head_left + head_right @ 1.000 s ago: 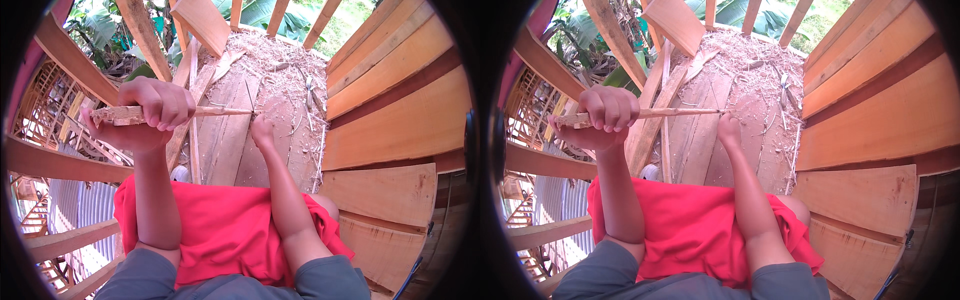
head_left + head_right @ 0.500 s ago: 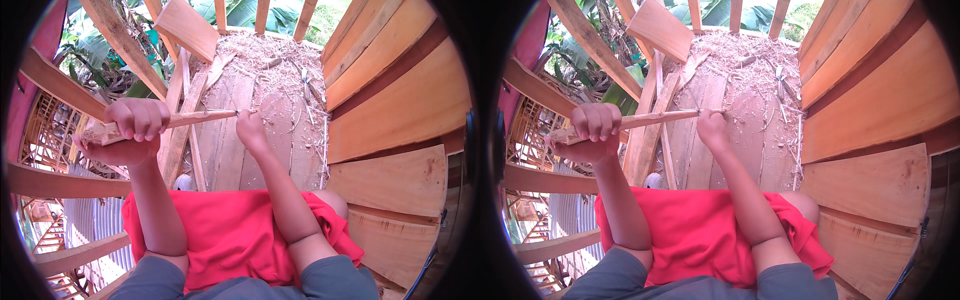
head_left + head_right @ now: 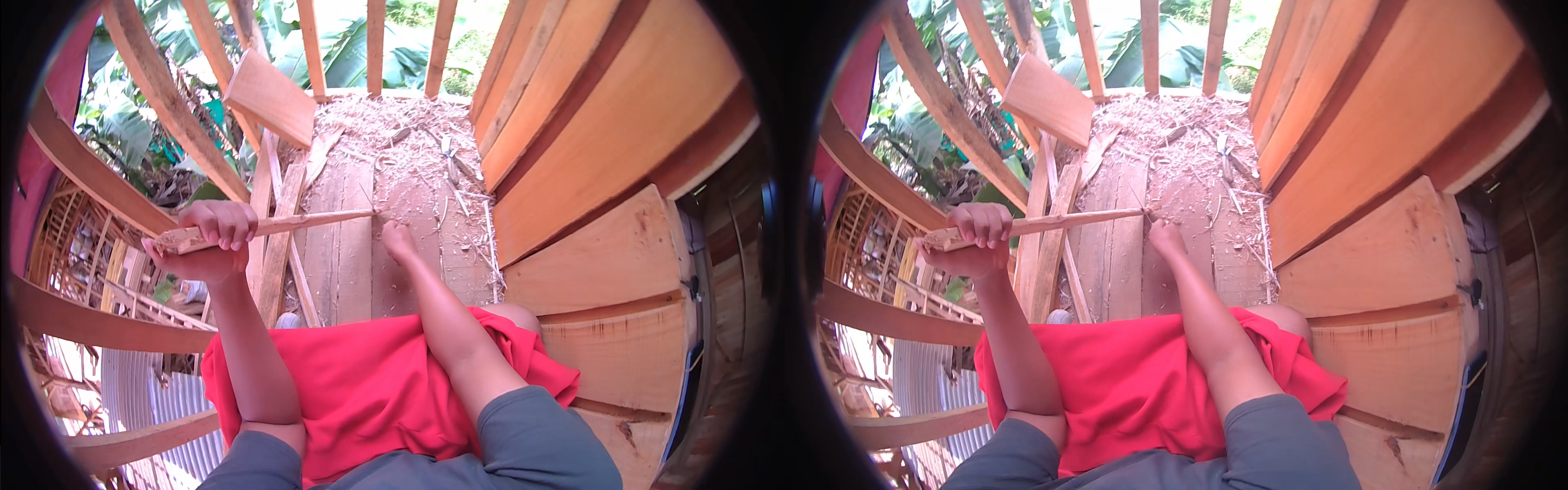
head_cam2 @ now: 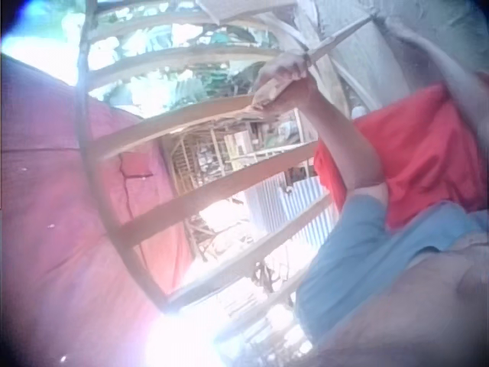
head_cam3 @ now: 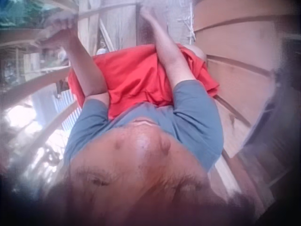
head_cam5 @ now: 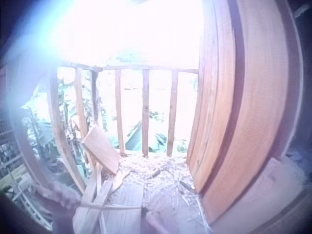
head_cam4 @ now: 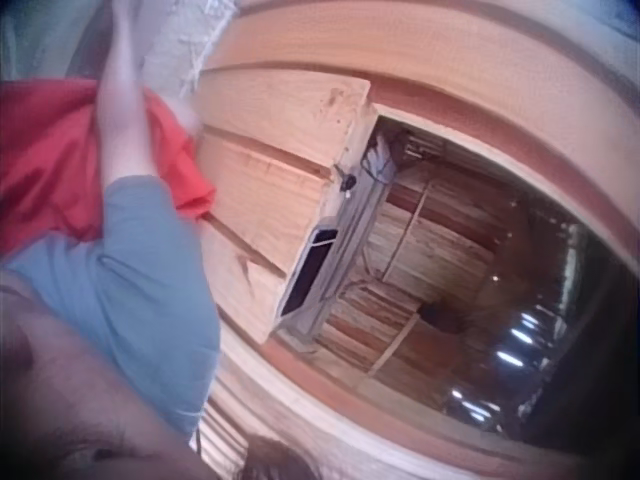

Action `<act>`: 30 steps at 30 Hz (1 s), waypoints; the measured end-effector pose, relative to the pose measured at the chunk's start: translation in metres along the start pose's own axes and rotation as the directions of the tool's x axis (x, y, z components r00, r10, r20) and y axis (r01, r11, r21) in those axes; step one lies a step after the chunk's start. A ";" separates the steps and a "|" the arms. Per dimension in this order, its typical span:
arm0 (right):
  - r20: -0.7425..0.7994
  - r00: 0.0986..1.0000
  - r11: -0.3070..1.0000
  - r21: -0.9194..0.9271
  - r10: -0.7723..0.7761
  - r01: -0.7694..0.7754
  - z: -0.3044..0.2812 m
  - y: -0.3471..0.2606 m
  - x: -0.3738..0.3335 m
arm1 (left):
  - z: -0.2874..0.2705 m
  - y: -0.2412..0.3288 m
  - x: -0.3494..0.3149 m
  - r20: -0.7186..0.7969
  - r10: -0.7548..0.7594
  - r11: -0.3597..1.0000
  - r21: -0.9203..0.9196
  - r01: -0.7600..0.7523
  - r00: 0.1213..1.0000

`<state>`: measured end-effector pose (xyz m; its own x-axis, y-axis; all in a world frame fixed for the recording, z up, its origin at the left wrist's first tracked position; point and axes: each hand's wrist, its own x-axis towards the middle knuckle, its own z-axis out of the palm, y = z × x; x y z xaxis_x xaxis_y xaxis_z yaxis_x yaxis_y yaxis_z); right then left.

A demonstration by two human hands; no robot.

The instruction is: The person is carving a piece of wood using a knife. They hold the wood in their left hand and use the knife in their right hand to shave off thin strips of wood, gradually shaping the piece into a pointed form.

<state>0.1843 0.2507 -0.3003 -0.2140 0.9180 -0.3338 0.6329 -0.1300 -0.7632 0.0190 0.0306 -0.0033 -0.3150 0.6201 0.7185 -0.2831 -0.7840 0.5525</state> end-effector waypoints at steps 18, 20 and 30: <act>0.179 0.954 0.963 -0.083 -0.239 0.257 -0.129 -0.125 -0.145 | 0.022 -0.009 -0.031 -0.277 -0.029 0.998 -0.066 0.011 0.961; 0.220 0.974 0.979 0.205 -0.062 0.016 -0.126 -0.135 -0.152 | 0.025 -0.005 -0.027 -0.276 -0.033 0.999 -0.049 0.020 0.961; 0.323 0.946 0.918 0.383 -0.032 -0.100 -0.107 -0.176 -0.180 | 0.031 0.004 -0.003 -0.291 -0.129 0.991 -0.065 0.115 0.948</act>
<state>0.1913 0.1485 -0.0468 -0.4631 0.7512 -0.4704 0.3178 -0.3548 -0.8793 0.0470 0.0250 0.0101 -0.5256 0.6973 0.4874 -0.3755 -0.7042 0.6026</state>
